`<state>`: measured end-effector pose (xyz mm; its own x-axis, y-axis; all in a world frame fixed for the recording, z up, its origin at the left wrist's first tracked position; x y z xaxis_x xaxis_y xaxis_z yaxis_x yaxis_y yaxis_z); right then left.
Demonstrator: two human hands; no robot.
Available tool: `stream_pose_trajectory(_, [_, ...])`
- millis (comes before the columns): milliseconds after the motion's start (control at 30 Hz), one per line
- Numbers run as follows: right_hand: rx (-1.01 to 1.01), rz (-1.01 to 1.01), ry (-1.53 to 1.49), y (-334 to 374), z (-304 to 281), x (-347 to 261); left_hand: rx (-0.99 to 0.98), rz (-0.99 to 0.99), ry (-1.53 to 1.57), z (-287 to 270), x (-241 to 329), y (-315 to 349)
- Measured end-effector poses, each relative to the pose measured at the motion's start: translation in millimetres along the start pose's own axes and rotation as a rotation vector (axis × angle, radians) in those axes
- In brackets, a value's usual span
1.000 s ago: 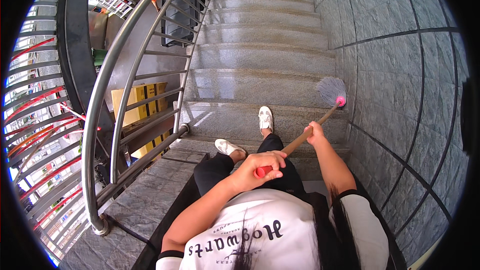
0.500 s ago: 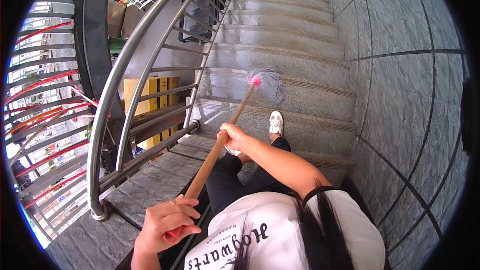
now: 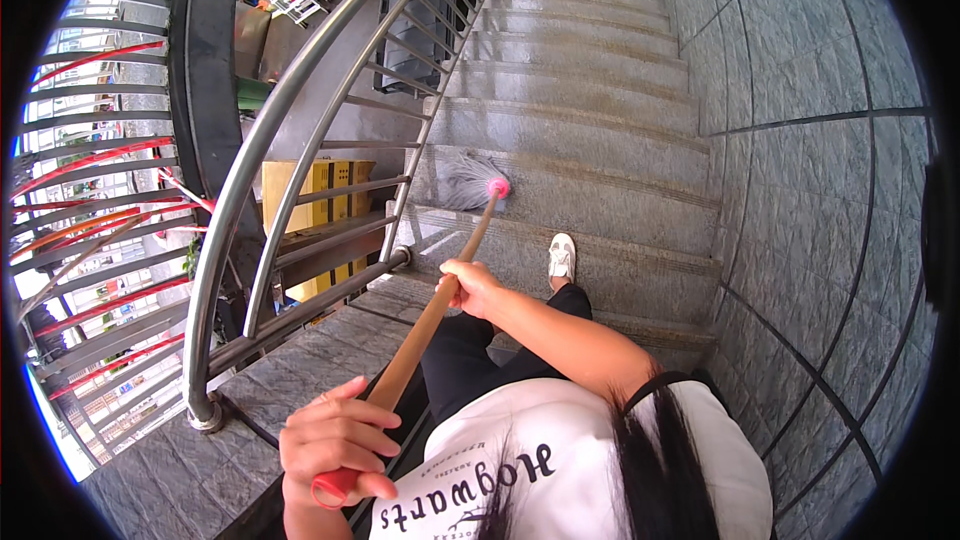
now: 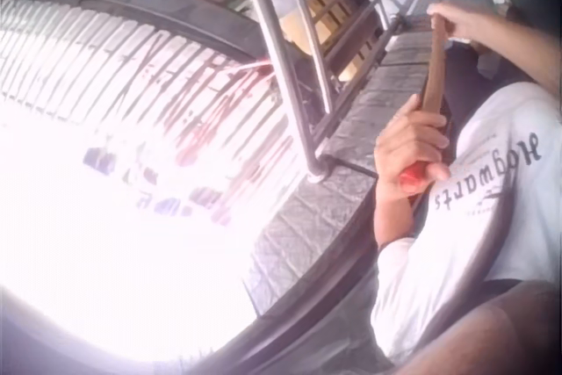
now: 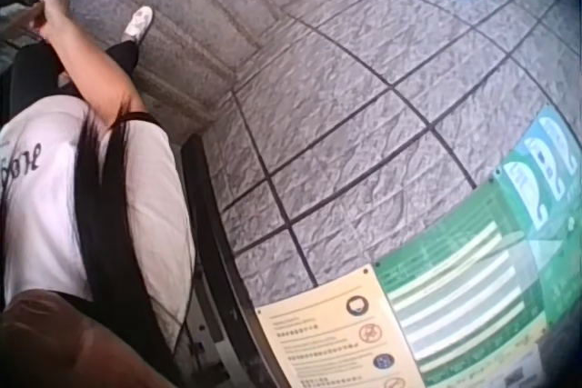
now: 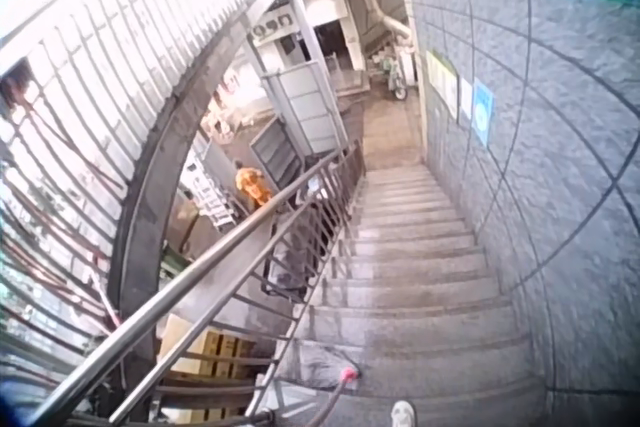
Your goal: Mop the stairs using a wet floor mop.
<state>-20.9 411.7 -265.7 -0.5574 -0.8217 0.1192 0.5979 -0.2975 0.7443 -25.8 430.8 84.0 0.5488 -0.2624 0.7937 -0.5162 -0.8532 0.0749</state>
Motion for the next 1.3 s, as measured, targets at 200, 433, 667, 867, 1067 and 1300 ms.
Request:
stream_pose_trajectory(200, [0.042,-0.09,-0.194,21,-84,-10,0.225,-0.104,0.405,16,-58,-2])
stream_pose_trajectory(433, [0.259,-0.316,-0.438,41,-184,-39,0.273,-0.173,0.773,71,-85,-14])
stream_pose_trajectory(667, [0.296,-0.397,-0.725,26,-207,-79,0.391,0.066,0.827,9,-43,-22])
stream_pose_trajectory(867, [0.219,-0.387,-0.673,19,-119,-94,0.688,0.172,0.688,-85,-89,-3])
stream_pose_trajectory(1067, [0.349,-0.398,-0.635,-7,-97,-98,1.1,-0.103,0.656,-121,-179,43])
stream_pose_trajectory(1300, [0.416,-0.496,-0.56,-21,-101,-127,1.206,-0.245,0.743,-109,-256,60])
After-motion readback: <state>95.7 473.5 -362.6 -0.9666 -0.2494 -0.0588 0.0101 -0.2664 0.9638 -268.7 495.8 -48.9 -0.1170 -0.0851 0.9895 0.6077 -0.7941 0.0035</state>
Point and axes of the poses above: each hand's wrist, its own y-axis away from the middle knuckle, its own z-axis out of the palm, x = y × z, the point moved 6 cm from there along -y, towards the middle knuckle, and after that the axes turned 3 degrees about -y, right-handed, at the moved point
